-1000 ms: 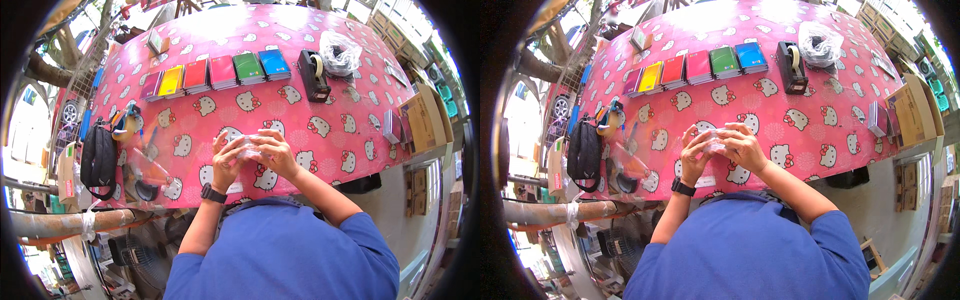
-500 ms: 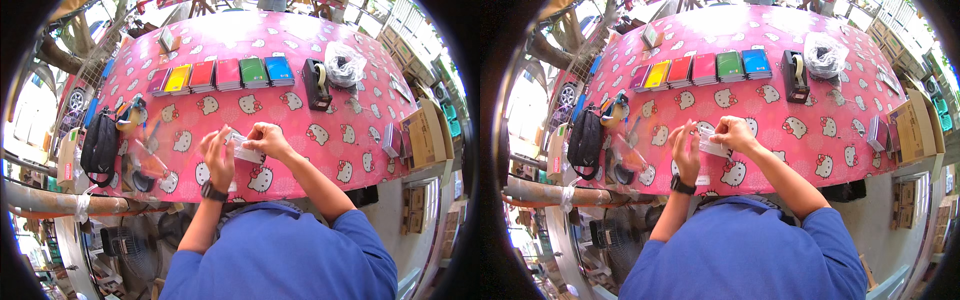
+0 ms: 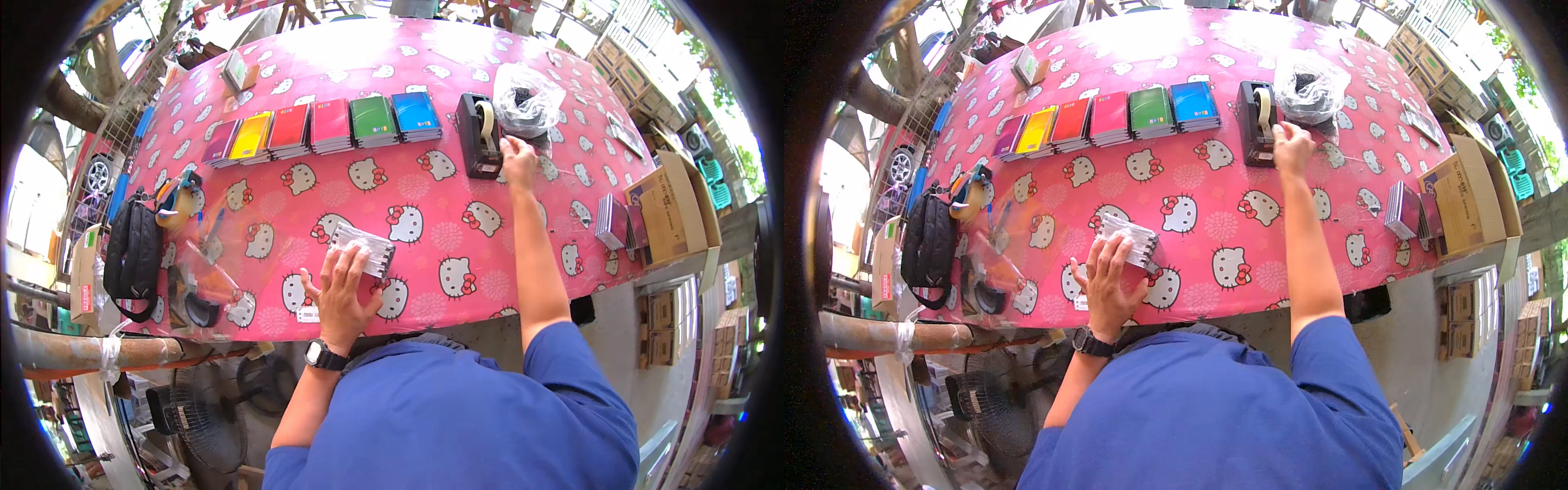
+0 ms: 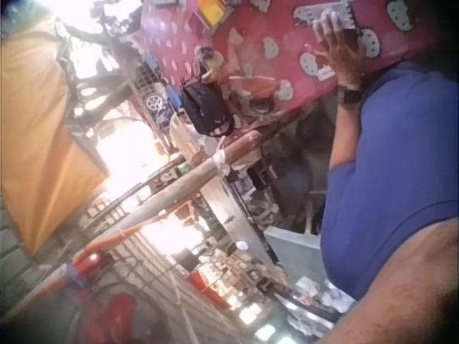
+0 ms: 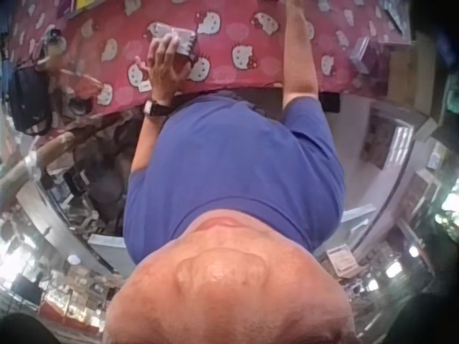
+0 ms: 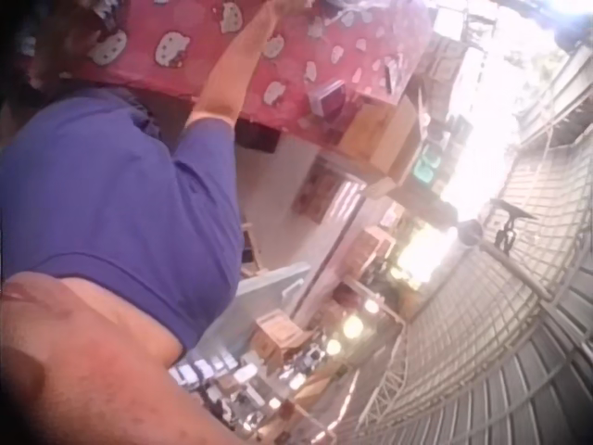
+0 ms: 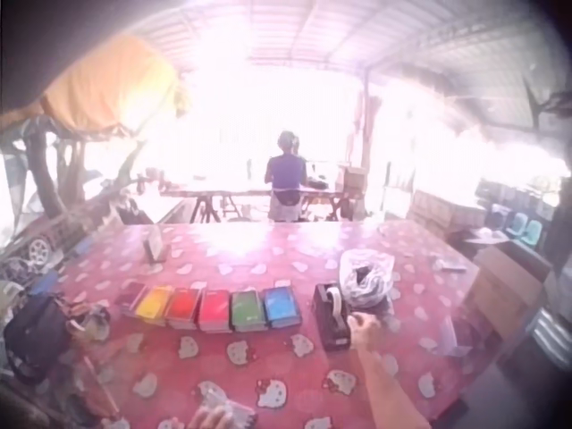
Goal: The person picks up several colorful notebooks from a table and places them into a clear plastic bag. They then seal the bag using a piece of adhesive tape from a dispenser.
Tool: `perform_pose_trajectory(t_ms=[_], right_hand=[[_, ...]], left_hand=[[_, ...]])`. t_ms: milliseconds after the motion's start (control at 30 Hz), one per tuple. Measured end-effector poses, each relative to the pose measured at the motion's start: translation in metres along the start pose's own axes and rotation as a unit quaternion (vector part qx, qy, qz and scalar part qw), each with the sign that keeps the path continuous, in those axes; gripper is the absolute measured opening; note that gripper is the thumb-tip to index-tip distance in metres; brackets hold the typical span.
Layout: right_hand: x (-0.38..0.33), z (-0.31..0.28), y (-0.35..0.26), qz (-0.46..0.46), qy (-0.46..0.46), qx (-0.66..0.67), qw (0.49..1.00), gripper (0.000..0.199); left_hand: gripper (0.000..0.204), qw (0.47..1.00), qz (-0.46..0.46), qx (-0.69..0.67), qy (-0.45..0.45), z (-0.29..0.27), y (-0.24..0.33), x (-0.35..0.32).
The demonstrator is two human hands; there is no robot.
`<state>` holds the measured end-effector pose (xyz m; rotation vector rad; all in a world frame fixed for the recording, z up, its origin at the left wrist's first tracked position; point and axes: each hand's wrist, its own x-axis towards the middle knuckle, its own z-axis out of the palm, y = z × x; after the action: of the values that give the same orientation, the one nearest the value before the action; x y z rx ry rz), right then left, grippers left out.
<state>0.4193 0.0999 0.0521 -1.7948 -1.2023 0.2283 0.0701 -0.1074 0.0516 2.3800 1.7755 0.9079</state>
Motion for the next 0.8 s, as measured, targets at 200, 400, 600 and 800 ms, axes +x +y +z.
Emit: perform_pose_trajectory(t_ms=[200, 400, 600, 800], right_hand=[[0.030, 0.025, 0.029, 0.073, -0.101, -0.073, 0.990, 0.043], [-0.035, 0.020, 0.055, 0.102, -0.060, 0.231, 0.966, 0.019], [-0.038, 0.032, 0.029, 0.345, -0.361, 0.400, 0.768, 0.010], [-0.093, 0.031, -0.147, -0.093, -0.682, 0.290, 0.665, 0.020]], left_hand=[[0.069, 0.999, -0.024, -0.011, -0.027, -0.006, -0.004, 0.000], [0.066, 0.999, -0.031, -0.009, -0.026, -0.007, -0.004, -0.002], [0.065, 0.999, -0.018, -0.011, -0.026, -0.003, -0.005, -0.001], [0.071, 0.997, -0.051, -0.010, -0.056, -0.012, -0.004, -0.002]])
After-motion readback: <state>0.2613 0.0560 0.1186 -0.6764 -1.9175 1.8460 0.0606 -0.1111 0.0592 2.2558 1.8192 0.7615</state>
